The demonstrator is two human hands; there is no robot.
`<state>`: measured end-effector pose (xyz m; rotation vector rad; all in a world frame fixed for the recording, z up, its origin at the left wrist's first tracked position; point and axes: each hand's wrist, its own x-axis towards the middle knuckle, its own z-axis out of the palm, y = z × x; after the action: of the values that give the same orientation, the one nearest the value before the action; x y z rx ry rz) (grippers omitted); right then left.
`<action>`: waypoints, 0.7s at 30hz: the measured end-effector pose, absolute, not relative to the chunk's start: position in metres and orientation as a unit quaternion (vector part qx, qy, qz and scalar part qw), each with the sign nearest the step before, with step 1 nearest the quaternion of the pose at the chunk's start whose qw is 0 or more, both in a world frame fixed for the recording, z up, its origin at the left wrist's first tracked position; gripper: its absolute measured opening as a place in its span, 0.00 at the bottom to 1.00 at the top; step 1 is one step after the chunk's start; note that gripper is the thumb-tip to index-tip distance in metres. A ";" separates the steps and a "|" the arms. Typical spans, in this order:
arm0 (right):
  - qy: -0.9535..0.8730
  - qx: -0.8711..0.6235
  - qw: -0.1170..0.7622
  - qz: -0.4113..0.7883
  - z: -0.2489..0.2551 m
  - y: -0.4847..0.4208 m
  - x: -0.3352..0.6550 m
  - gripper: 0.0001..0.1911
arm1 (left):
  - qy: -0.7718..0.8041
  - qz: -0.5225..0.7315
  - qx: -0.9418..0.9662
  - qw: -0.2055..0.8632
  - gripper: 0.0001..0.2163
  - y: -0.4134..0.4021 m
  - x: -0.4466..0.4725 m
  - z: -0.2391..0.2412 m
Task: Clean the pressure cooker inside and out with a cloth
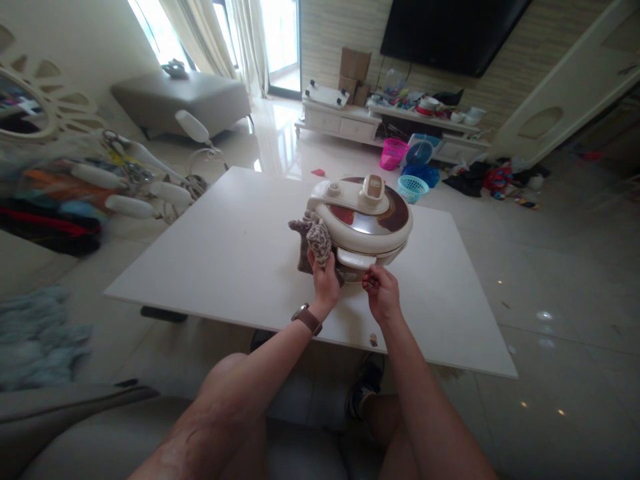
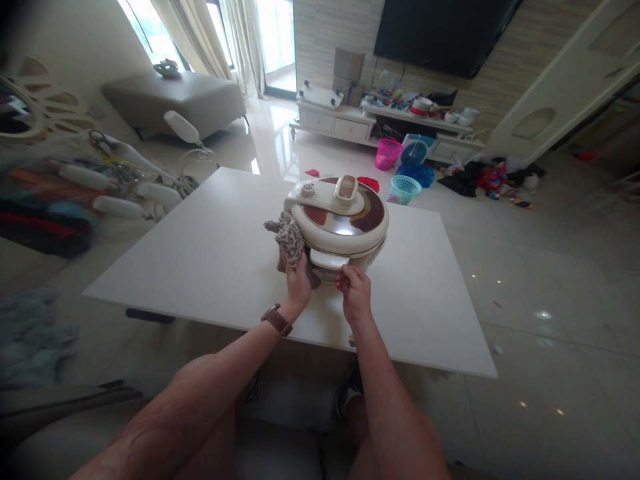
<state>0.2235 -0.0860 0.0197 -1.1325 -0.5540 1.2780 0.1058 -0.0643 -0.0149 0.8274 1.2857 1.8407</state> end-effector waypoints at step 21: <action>-0.231 -0.483 0.630 0.563 0.015 -0.086 0.221 0.17 | 0.465 0.749 0.252 0.398 0.23 -0.011 0.079 -0.023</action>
<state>0.2211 -0.0856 0.0150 -1.1055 -0.5287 1.2883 0.0788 -0.0114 -0.0235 0.6386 1.1771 1.8976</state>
